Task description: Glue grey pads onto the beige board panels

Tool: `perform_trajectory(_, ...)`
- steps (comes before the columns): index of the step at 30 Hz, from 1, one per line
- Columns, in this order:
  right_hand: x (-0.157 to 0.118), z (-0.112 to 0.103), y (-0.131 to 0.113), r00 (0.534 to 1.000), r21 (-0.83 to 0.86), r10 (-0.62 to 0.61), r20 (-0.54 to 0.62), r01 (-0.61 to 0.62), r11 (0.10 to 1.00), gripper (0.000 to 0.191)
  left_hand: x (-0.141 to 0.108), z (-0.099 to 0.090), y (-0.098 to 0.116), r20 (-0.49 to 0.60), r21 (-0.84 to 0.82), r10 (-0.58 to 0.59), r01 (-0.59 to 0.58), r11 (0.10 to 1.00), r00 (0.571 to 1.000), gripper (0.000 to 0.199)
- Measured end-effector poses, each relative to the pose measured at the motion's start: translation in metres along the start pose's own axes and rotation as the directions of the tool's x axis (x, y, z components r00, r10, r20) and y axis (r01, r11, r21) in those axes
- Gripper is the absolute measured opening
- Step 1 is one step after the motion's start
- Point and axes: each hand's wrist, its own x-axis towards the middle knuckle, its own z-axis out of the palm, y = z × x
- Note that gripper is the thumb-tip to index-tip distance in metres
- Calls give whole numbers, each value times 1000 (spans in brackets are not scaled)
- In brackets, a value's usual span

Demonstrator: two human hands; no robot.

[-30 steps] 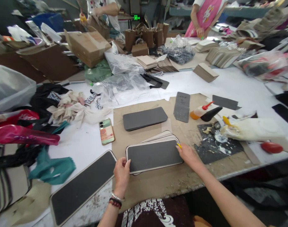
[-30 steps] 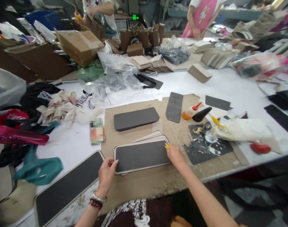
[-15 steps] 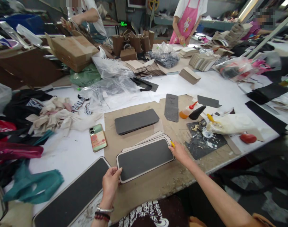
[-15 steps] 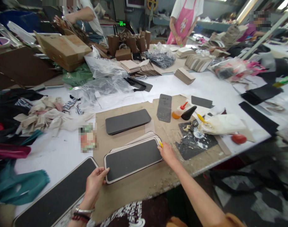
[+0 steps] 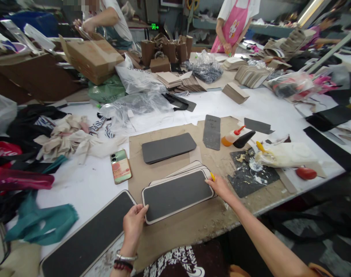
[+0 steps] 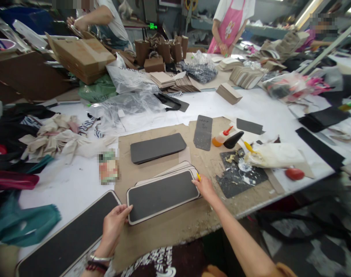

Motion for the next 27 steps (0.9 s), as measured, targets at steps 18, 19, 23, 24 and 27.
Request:
perform_trajectory(18, -5, -9, 1, 987, 387, -43, 157, -21, 922, 35, -21, -4, 29, 85, -138, -18, 29, 990, 996, 38)
perform_trajectory(19, -5, -8, 1, 986, 398, -52, 157, -15, 917, 35, -20, -3, 29, 83, -145, -15, 27, 989, 996, 38)
perform_trajectory(23, -6, -7, -2, 979, 463, -53, 197, -45, 885, 37, -19, -2, 27, 86, -158, -12, 26, 987, 996, 35)
perform_trajectory(24, -7, -8, -3, 975, 471, -44, 219, -66, 880, 37, -18, -2, 26, 92, -159, -16, 30, 987, 996, 35)
perform_trajectory(27, -8, -11, -4, 961, 470, -22, 276, -115, 875, 38, -16, -2, 23, 114, -163, -31, 50, 985, 993, 37)
